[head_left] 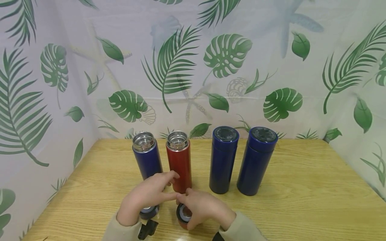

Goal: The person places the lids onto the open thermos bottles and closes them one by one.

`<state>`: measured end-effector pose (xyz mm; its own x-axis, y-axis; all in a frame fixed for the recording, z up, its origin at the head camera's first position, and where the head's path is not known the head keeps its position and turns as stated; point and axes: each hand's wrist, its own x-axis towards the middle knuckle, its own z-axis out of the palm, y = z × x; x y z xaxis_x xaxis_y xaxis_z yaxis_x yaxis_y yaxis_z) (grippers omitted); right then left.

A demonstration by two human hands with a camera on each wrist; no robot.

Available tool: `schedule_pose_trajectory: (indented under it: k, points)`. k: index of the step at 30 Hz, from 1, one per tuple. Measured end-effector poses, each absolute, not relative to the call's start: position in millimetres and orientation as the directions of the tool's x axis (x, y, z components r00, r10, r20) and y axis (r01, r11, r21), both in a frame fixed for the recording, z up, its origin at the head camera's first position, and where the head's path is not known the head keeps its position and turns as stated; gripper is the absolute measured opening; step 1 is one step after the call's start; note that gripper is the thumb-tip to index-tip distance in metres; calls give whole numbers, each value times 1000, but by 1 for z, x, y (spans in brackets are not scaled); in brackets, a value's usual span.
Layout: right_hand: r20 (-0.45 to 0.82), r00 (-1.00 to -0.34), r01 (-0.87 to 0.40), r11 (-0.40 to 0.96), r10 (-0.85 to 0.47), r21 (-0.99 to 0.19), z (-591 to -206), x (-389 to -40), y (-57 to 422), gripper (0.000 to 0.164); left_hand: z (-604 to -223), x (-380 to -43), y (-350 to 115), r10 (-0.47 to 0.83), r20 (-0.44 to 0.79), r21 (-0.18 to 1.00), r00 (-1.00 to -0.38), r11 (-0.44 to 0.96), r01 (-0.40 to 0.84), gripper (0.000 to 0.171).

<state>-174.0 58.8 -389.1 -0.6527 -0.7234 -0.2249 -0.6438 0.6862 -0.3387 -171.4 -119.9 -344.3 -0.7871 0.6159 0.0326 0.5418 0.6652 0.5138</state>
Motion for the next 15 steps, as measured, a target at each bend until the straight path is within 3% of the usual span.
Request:
schedule_pose_trajectory:
  k: [6,15]
  points:
    - [-155,-681,-619,675,-716,-401,-376,-175,66,61,-344,-172,-119,599,69,524,-798,659,540,41]
    - [8,-752,-582,659,-659,-476,-345,-164,87,54,-342,-172,-117,566,115,538,-816,655,530,39]
